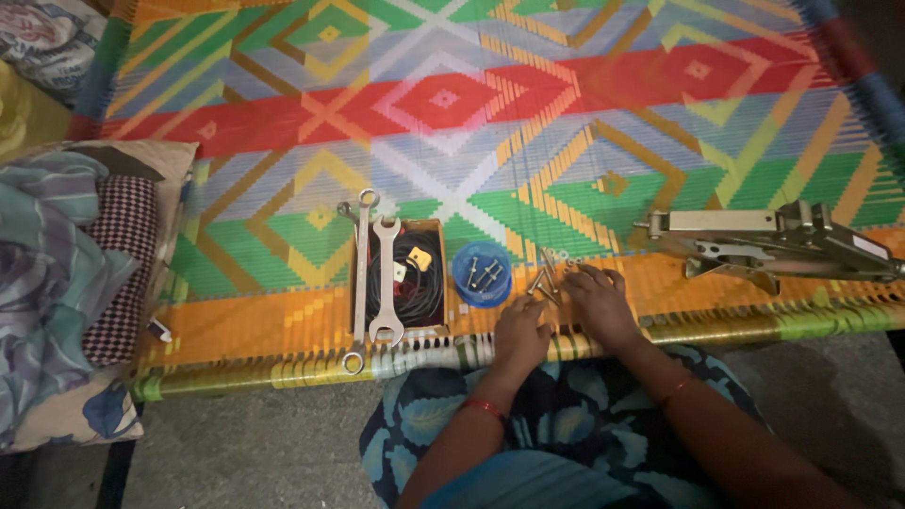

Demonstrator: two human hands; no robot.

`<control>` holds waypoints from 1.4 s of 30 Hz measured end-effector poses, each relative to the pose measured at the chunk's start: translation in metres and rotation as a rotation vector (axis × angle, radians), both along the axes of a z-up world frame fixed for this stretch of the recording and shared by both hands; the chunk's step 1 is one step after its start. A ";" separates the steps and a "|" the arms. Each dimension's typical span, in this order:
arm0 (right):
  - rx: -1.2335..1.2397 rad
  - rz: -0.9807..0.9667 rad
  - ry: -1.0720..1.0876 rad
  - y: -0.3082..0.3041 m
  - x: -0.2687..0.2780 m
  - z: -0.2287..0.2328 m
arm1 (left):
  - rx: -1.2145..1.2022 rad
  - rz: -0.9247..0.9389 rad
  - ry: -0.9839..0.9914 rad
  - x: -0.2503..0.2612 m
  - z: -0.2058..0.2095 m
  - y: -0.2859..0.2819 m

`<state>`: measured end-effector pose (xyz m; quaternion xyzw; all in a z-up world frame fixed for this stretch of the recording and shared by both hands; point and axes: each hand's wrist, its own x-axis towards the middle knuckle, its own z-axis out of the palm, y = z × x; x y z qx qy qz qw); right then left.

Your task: The person sits on a colorful woven mat and assembles small metal hardware pieces, including screws, nuts, and washers, by hand. They pick up individual components, thread them together, and place the assembled units back on the mat.

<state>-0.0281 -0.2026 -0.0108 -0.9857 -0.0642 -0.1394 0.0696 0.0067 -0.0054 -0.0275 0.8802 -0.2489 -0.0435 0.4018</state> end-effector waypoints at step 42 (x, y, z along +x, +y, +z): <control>0.345 -0.210 0.055 -0.041 -0.016 -0.018 | 0.001 -0.021 0.007 0.002 0.003 -0.001</control>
